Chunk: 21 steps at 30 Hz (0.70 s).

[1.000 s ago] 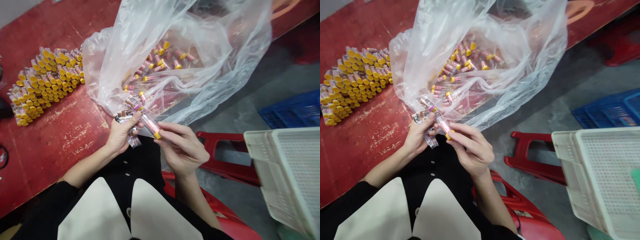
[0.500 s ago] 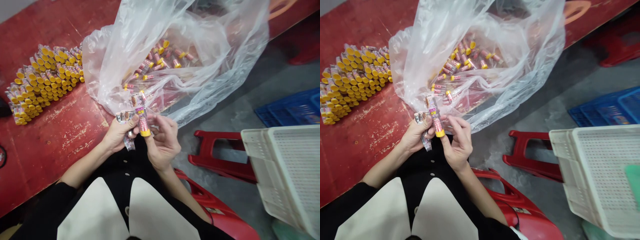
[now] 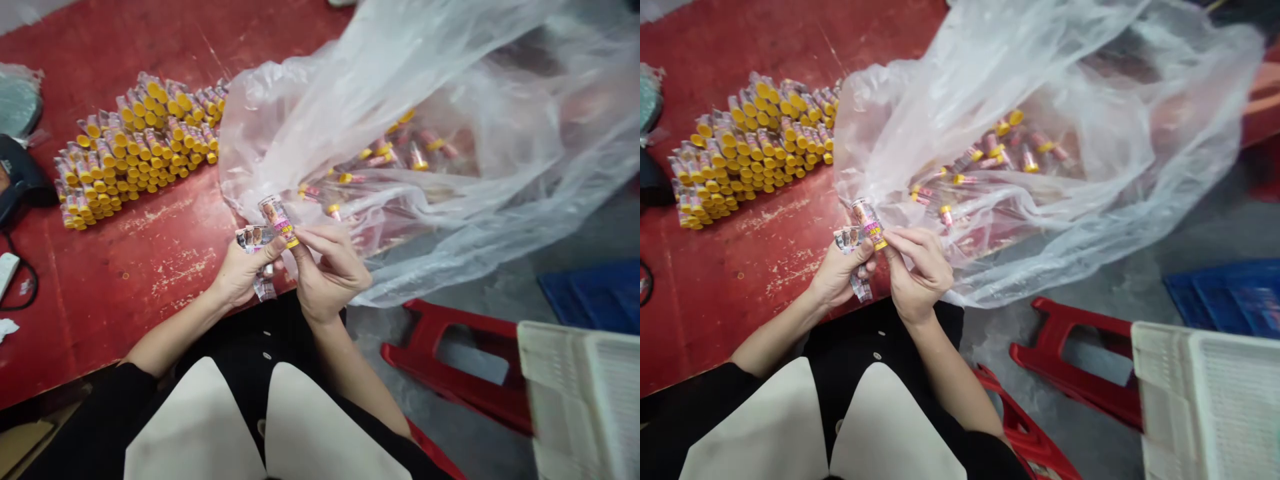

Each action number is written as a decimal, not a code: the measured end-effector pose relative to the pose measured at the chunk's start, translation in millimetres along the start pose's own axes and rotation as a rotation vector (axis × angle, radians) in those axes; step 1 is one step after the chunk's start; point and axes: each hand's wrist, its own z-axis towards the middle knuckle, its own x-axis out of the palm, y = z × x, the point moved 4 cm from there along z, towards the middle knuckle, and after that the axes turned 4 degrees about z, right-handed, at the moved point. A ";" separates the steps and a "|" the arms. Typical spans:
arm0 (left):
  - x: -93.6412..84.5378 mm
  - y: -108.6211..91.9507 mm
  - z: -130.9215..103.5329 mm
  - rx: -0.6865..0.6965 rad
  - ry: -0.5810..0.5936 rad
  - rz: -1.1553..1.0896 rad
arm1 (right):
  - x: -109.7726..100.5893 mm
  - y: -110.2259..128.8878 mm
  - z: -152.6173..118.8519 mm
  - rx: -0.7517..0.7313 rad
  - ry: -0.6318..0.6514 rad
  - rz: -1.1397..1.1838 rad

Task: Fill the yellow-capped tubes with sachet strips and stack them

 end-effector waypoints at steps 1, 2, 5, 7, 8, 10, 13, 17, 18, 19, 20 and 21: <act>-6.7 -4.9 2.8 0.003 -0.023 -0.009 | 10.1 -3.2 1.0 0.016 0.008 0.027; -13.4 -10.1 6.1 0.005 -0.041 -0.020 | 20.2 -6.1 1.9 0.034 0.022 0.057; -32.2 -28.1 21.0 0.035 -0.082 -0.058 | 50.5 -15.7 6.7 0.101 0.056 0.135; -45.5 -43.6 35.2 0.079 -0.128 -0.084 | 76.6 -28.4 14.9 0.154 0.080 0.158; -53.4 -52.3 42.6 0.106 -0.172 -0.107 | 94.3 -37.6 21.0 0.176 0.098 0.170; -71.9 -70.3 55.1 0.174 -0.290 -0.174 | 140.2 -59.8 36.5 0.202 0.128 0.192; -99.5 -88.3 60.5 0.220 -0.422 -0.273 | 219.7 -86.5 58.9 0.186 0.208 0.102; -125.6 -82.3 43.6 0.134 -0.492 -0.290 | 248.5 -74.2 70.6 0.073 0.435 -0.057; -131.0 -78.1 38.4 0.123 -0.522 -0.262 | 232.5 -63.3 69.9 0.031 0.463 -0.068; -135.1 -74.0 34.1 0.126 -0.549 -0.235 | 208.9 -52.2 68.4 -0.001 0.473 -0.091; -137.2 -69.3 30.8 0.123 -0.572 -0.215 | 178.6 -43.1 67.3 -0.019 0.453 -0.132; -135.5 -63.6 28.9 0.097 -0.562 -0.204 | 143.2 -37.7 67.7 -0.031 0.409 -0.193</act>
